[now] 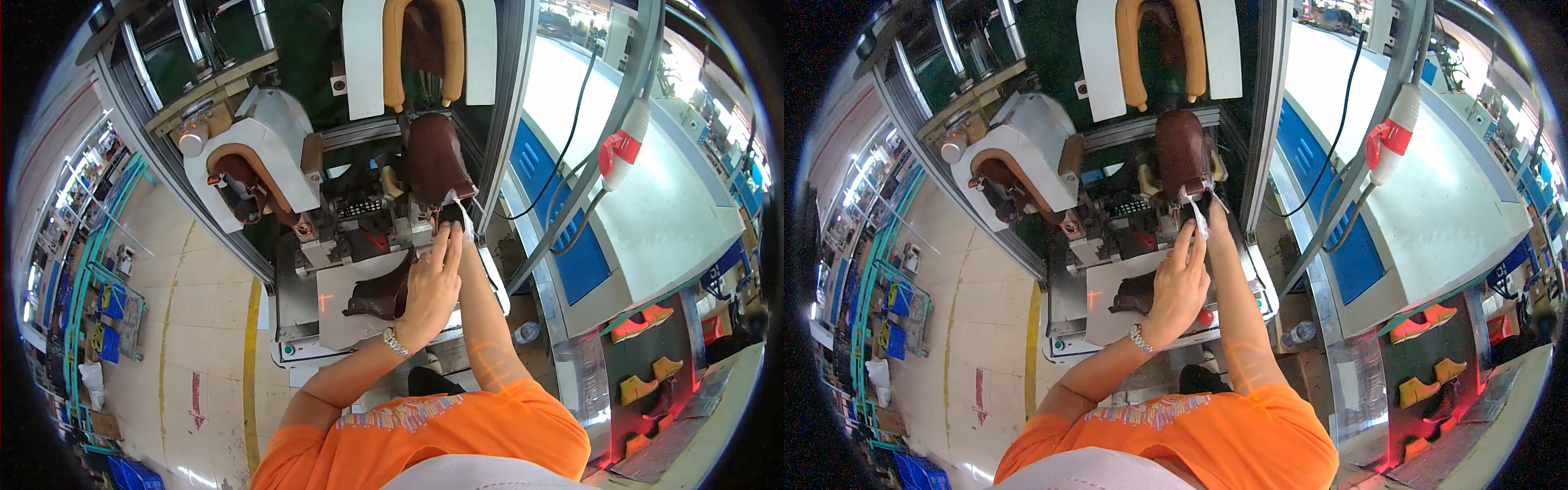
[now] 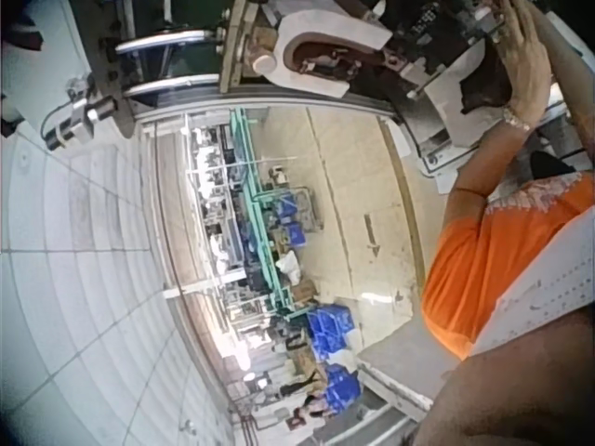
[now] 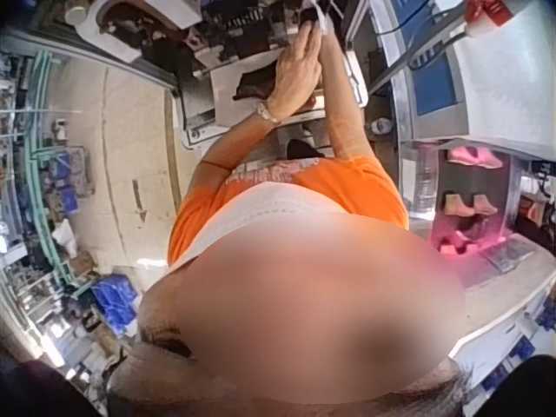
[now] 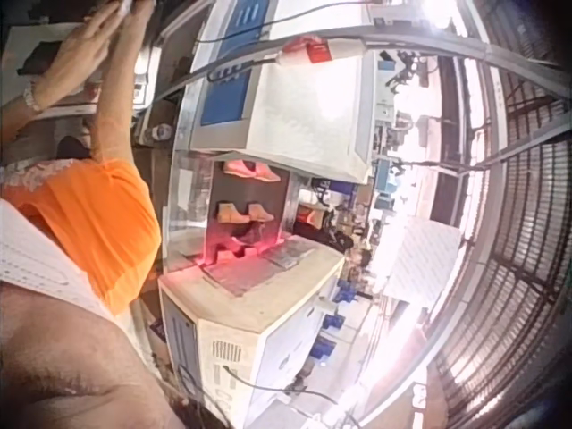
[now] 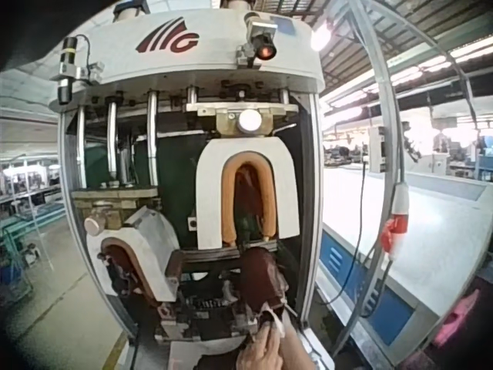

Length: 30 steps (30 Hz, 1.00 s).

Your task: The person places brown leather shoe uppers onto a shoe last machine in a factory setting. They align the material, press a button to activate the machine, and then remove the processed shoe. This process is repeated for multiple shoes throughout the video.

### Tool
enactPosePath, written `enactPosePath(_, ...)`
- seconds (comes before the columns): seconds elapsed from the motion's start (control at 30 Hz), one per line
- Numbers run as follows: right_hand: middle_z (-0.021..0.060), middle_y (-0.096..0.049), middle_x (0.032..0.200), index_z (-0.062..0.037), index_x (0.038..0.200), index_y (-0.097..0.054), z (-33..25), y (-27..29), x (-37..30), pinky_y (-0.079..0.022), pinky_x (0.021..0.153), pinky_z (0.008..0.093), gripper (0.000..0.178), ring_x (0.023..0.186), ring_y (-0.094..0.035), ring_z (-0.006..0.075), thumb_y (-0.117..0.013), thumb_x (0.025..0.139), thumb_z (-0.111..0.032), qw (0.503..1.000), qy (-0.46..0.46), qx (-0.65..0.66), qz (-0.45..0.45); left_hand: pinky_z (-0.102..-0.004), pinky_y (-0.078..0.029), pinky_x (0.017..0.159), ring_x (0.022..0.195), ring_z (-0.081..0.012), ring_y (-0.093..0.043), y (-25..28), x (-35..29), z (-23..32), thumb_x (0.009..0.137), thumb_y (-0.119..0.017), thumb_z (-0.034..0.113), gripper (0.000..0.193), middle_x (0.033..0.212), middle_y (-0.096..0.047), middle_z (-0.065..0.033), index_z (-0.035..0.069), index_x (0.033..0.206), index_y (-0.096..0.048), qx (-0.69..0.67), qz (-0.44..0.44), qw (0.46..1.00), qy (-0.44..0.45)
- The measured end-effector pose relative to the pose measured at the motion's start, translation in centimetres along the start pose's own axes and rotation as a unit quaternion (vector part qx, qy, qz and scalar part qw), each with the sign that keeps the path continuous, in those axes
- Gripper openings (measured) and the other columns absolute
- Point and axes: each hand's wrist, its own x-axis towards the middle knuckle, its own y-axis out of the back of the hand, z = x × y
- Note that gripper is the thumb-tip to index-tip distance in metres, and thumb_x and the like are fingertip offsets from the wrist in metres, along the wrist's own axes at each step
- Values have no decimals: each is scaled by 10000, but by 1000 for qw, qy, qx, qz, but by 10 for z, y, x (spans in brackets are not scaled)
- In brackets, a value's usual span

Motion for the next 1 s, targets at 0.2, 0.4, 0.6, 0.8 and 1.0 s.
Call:
enactPosePath(0.2, 120, -571, 1064, -22, 1092, -519, 2, 2, -3, -448, 861, 356, 301, 972, -559, 245, -524, 832, -173, 1000, 2, 2, 4, -368, -479, 754, 888, -304, -557, 2, 1, 3, 728, -555, 18, 481, 1290, -363, -194, -27, 1188, -424, -32, -11, 999, 2)
enactPosePath(0.4, 121, -576, 1055, -20, 1084, -525, 2, 2, 2, -451, 855, 353, 299, 963, -564, 245, -535, 821, -163, 1000, 4, 1, 8, -285, -444, 696, 788, -177, -511, -3, -1, -6, 706, -588, 75, 700, 1302, -380, -110, 6, 1338, -295, 16, -17, 999, -22)
enactPosePath(0.6, 122, -580, 1047, -17, 1075, -530, 6, 1, 4, -453, 850, 349, 297, 953, -568, 246, -547, 811, -153, 1000, 3, 4, 10, -366, -436, 770, 892, -256, -549, 8, -1, -11, 700, -565, 23, 569, 1296, -381, -153, -29, 1240, -394, 5, -41, 999, -27)
enactPosePath(0.8, 124, -585, 1038, -14, 1067, -535, 5, 0, 9, -456, 845, 346, 296, 944, -573, 247, -559, 801, -143, 1000, 10, -3, 11, -384, -405, 773, 960, -257, -511, 6, -1, -14, 705, -556, 33, 560, 1278, -395, -128, -8, 1242, -402, 10, -32, 999, -37)
enactPosePath(1.0, 125, -589, 1030, -11, 1059, -541, 3, -3, -1, -458, 839, 342, 295, 935, -577, 247, -570, 791, -132, 1000, 20, -7, 8, -419, -399, 778, 956, -286, -525, 21, 3, -10, 731, -562, 55, 573, 1277, -390, -129, -9, 1266, -369, -34, -23, 998, -44)
